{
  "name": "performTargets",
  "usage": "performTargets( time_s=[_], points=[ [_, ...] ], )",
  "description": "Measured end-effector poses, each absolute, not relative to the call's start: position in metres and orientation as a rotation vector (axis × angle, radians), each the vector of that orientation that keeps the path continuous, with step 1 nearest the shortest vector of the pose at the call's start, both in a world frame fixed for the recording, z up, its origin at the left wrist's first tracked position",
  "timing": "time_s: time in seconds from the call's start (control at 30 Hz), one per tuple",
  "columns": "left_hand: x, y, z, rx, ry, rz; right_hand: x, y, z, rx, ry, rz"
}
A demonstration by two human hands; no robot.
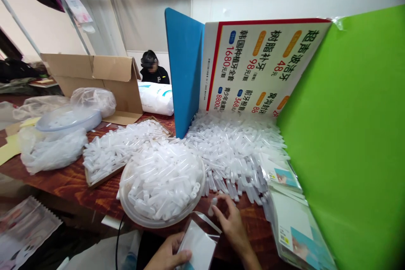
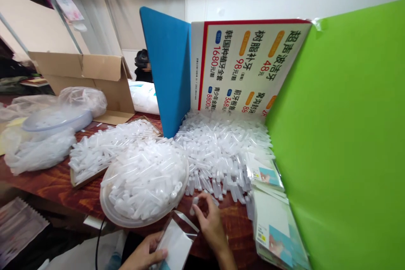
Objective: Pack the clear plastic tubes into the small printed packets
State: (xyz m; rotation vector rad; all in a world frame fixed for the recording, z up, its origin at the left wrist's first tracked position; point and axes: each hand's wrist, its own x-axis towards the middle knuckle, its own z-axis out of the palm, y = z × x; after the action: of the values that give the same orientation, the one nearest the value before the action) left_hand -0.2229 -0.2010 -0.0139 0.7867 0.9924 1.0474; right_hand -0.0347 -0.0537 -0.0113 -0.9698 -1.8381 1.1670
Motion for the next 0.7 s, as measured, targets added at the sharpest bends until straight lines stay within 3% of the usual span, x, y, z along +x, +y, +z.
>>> performTargets(
  time_s=[0.17, 0.4, 0.7],
  points=[
    [-0.219, -0.198, -0.008, 0.803, 0.954, 1.006, -0.028, -0.087, -0.012, -0.959, -1.271, 1.728],
    [-0.221, -0.197, -0.031, 0.936, 0.968, 0.910, -0.017, -0.087, 0.014, -0.734, -1.904, 1.780],
    [-0.226, -0.211, -0.056, 0.853, 1.120, 0.991, -0.071, 0.019, 0.127, -0.802, -2.073, 1.070]
  ],
)
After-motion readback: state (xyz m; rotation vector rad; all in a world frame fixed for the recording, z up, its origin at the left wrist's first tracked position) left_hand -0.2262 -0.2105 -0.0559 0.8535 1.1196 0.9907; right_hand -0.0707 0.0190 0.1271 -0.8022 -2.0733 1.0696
